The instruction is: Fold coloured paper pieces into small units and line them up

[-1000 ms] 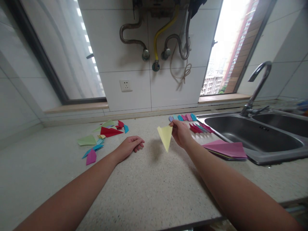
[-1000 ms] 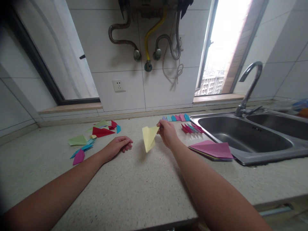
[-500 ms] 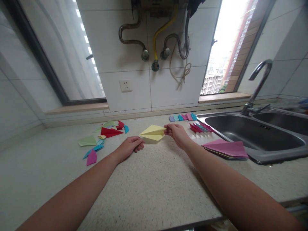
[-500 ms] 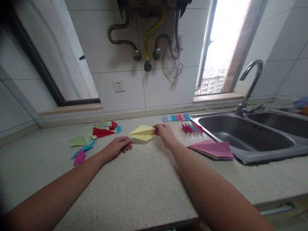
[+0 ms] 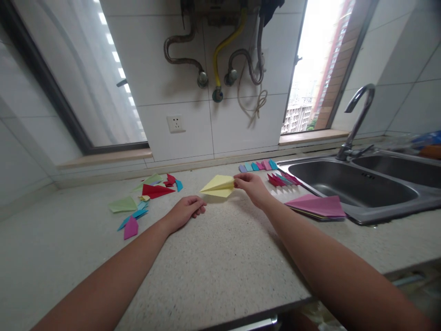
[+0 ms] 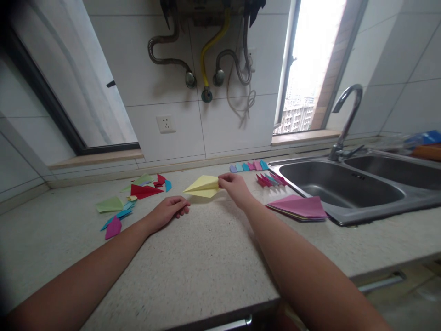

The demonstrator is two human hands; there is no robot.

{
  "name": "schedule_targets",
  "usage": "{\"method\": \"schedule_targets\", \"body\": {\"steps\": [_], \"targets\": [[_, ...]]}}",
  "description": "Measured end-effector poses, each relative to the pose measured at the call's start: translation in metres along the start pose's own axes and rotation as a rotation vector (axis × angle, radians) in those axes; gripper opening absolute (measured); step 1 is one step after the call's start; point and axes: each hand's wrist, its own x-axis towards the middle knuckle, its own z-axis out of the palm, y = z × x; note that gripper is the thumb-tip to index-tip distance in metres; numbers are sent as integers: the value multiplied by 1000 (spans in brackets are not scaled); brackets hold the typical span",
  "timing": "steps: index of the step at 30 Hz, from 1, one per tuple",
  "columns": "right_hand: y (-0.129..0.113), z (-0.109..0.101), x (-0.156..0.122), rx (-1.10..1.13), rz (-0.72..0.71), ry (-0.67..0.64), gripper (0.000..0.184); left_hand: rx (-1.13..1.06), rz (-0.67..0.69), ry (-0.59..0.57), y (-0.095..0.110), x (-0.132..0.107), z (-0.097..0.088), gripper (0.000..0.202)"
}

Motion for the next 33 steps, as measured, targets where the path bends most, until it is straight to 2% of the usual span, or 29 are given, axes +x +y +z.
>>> {"method": "schedule_targets", "body": {"steps": [4, 9, 11, 14, 16, 20, 23, 27, 33], "targets": [[-4, 0, -7, -168, -163, 24, 15, 12, 13, -23, 1, -1, 0, 34], [-29, -6, -24, -232, -239, 7, 14, 25, 32, -22, 2, -4, 0, 35], [-44, -21, -31, -277, -271, 7, 13, 38, 46, -26, 2, -4, 0, 35], [-70, -59, -38, -362, -294, 74, 11, 55, 69, -32, 1, -5, 0, 35], [-89, -91, -41, -370, -238, 137, 12, 69, 80, -35, 0, -5, 1, 35], [-122, -155, -47, -224, -99, 323, 19, 111, 89, -41, 1, -6, 1, 37], [-139, -191, -52, -244, -3, 354, 18, 135, 100, -41, 1, -8, 1, 38], [-142, -218, -57, -259, 130, 375, 15, 147, 86, -39, 3, -10, 1, 39], [-127, -234, -55, -308, 363, 329, 17, 204, 90, -32, 3, -10, 2, 41]]}}
